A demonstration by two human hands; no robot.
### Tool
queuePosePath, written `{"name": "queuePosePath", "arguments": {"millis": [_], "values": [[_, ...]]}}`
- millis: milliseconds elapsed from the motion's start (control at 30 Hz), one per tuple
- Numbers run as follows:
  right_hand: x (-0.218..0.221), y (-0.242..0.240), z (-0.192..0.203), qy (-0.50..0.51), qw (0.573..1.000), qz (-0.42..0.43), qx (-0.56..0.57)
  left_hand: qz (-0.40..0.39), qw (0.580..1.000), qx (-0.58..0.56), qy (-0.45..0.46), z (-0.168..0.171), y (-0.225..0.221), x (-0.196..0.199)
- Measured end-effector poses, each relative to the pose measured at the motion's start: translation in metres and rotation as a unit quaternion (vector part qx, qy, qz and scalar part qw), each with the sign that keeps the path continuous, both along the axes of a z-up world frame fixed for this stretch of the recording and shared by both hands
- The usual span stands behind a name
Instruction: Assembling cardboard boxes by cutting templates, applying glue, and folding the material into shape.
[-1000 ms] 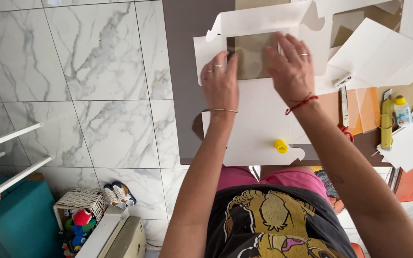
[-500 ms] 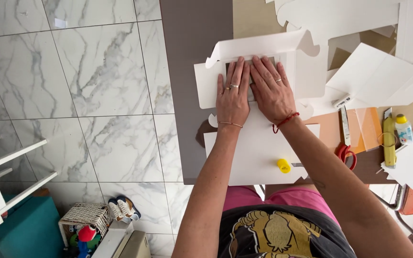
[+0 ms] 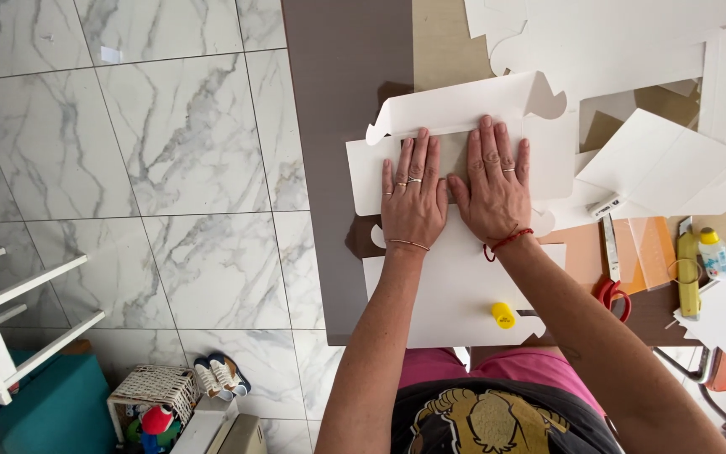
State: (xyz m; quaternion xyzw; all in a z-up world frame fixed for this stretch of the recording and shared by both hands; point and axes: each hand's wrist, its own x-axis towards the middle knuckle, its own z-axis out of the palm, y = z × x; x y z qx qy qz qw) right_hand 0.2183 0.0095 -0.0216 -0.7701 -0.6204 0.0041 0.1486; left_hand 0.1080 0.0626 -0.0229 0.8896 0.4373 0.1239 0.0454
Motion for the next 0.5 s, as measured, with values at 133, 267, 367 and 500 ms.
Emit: {"name": "queuePosePath", "arguments": {"millis": [133,267,367,500], "values": [[0.0005,-0.0002,-0.0030,0.003,1.000,-0.003,-0.001,0.005,1.000,-0.006,0.001,-0.0001,0.0003,0.0014],[0.0004,-0.0008,-0.0031,0.006,1.000,-0.002,0.001,0.006,1.000,-0.006,0.004,-0.0002,-0.0007,0.0013],[0.0006,-0.0009,-0.0056,0.009,1.000,-0.002,0.000,0.008,1.000,-0.003,0.006,-0.0007,-0.0002,0.0014],[0.0000,-0.0025,-0.0047,0.007,1.000,-0.006,-0.016,-0.002,1.000,0.000,0.002,-0.0001,-0.0008,-0.0007]]}}
